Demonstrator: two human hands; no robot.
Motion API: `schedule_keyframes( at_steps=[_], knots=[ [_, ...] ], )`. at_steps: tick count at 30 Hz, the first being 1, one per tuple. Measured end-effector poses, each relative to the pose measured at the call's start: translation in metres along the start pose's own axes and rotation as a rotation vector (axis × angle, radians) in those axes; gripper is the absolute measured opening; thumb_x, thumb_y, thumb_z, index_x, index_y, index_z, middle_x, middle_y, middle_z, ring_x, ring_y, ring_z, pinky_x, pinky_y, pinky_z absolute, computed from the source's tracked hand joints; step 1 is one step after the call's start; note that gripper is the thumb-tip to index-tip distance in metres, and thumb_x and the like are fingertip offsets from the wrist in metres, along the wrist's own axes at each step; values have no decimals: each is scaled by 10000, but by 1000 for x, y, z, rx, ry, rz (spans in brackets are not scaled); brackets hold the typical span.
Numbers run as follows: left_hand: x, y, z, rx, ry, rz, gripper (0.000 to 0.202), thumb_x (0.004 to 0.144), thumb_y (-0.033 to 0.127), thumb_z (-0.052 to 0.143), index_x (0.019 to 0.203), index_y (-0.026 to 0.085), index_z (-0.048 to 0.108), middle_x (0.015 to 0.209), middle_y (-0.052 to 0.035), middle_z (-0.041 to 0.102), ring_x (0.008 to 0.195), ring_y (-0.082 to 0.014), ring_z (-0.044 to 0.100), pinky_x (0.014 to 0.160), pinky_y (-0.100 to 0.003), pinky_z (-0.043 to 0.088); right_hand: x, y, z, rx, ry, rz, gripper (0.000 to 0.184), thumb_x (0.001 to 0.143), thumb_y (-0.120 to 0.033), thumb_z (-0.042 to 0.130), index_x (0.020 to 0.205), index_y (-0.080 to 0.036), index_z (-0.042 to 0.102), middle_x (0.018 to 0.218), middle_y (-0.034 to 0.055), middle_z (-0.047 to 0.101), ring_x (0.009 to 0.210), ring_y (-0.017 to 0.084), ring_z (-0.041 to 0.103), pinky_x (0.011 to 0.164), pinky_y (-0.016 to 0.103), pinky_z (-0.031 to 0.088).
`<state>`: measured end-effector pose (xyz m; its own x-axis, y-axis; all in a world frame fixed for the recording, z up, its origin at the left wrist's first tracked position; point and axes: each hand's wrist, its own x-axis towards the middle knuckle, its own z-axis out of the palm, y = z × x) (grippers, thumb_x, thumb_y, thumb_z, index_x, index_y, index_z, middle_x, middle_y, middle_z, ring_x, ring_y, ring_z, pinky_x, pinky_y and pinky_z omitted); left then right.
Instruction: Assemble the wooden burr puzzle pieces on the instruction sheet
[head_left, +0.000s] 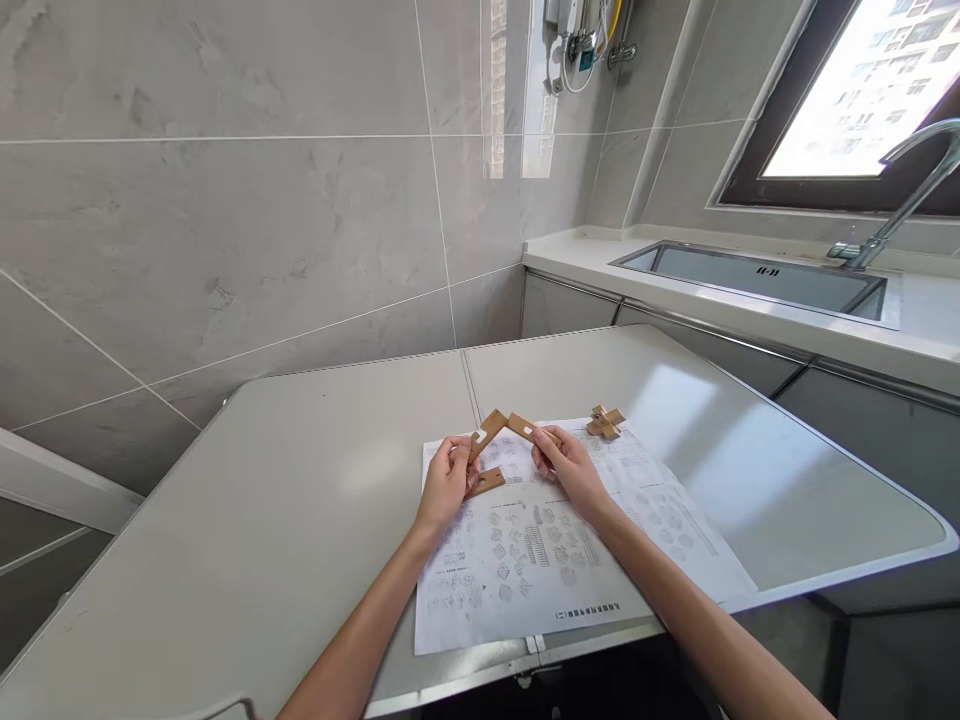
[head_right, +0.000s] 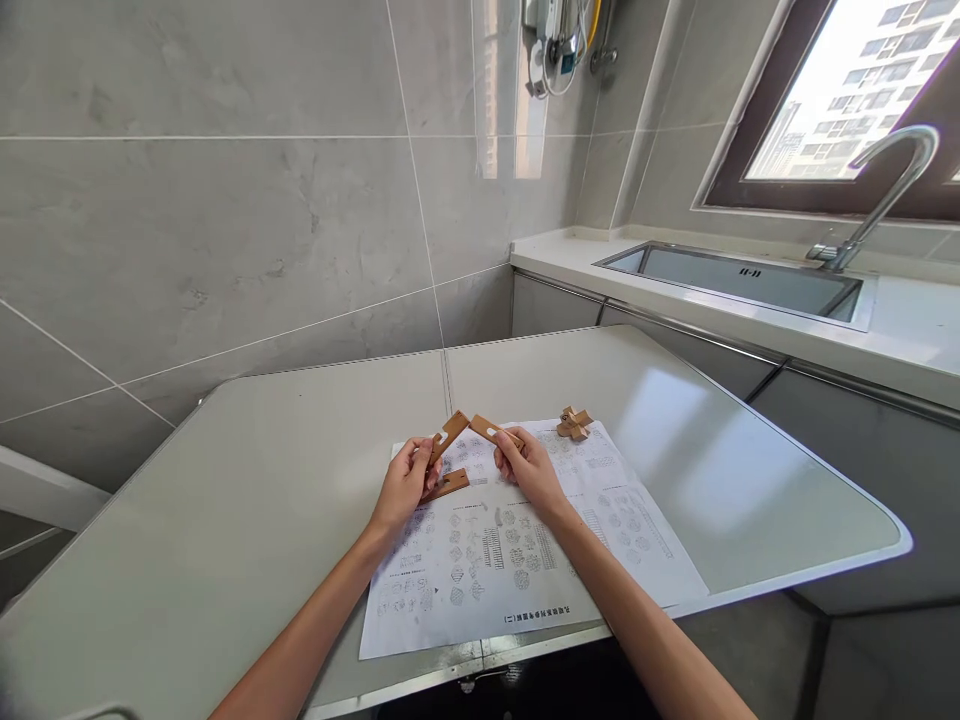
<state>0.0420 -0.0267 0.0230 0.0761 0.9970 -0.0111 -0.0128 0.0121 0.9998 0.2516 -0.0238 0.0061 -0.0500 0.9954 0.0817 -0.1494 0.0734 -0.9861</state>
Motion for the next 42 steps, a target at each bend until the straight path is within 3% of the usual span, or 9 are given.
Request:
schedule_keyframes(
  at_steps=[6, 9, 16, 21, 34, 42],
  knots=[
    [-6, -4, 10, 10, -111, 38, 402, 990, 618, 578, 977, 218, 541, 668, 53, 598, 515, -83, 457, 545, -228, 415, 4, 4, 1, 73, 7, -25, 489, 962, -698, 610, 1038, -220, 674, 801, -1, 580, 565, 113, 459, 472, 250, 345],
    [-7, -5, 11, 31, -117, 45, 408, 985, 619, 583, 977, 214, 535, 732, 30, 648, 510, -81, 488, 512, -229, 399, 3, 3, 2, 73, -12, -42, 508, 976, -711, 575, 1032, -221, 696, 810, 6, 574, 568, 116, 470, 482, 253, 384],
    [-6, -9, 11, 57, -116, 54, 406, 991, 608, 574, 975, 204, 534, 750, 14, 664, 506, -85, 508, 488, -225, 395, 4, 4, 2, 33, -43, -53, 618, 995, -724, 510, 1338, -240, 681, 912, 26, 570, 589, 126, 473, 492, 262, 420],
    [-7, -10, 12, 68, -114, 67, 407, 989, 611, 574, 973, 206, 537, 749, 14, 665, 505, -89, 514, 479, -222, 393, 5, 6, 1, -36, -48, -59, 667, 1006, -728, 469, 1381, -212, 664, 907, 33, 564, 584, 131, 458, 495, 267, 423],
    [-9, -8, 12, 93, -97, 75, 398, 1002, 600, 559, 959, 206, 536, 748, 13, 669, 503, -91, 524, 499, -236, 427, -1, 8, 3, -244, -27, -179, 569, 1086, -555, 420, 1537, -248, 580, 905, 12, 559, 593, 123, 470, 572, 273, 456],
    [-9, -11, 12, 80, -97, 96, 391, 1002, 599, 563, 954, 212, 531, 742, 18, 665, 492, -90, 525, 502, -241, 439, -4, 4, 4, -340, -6, -229, 566, 1097, -524, 395, 1559, -241, 562, 863, 12, 570, 580, 136, 469, 583, 287, 452]
  ],
)
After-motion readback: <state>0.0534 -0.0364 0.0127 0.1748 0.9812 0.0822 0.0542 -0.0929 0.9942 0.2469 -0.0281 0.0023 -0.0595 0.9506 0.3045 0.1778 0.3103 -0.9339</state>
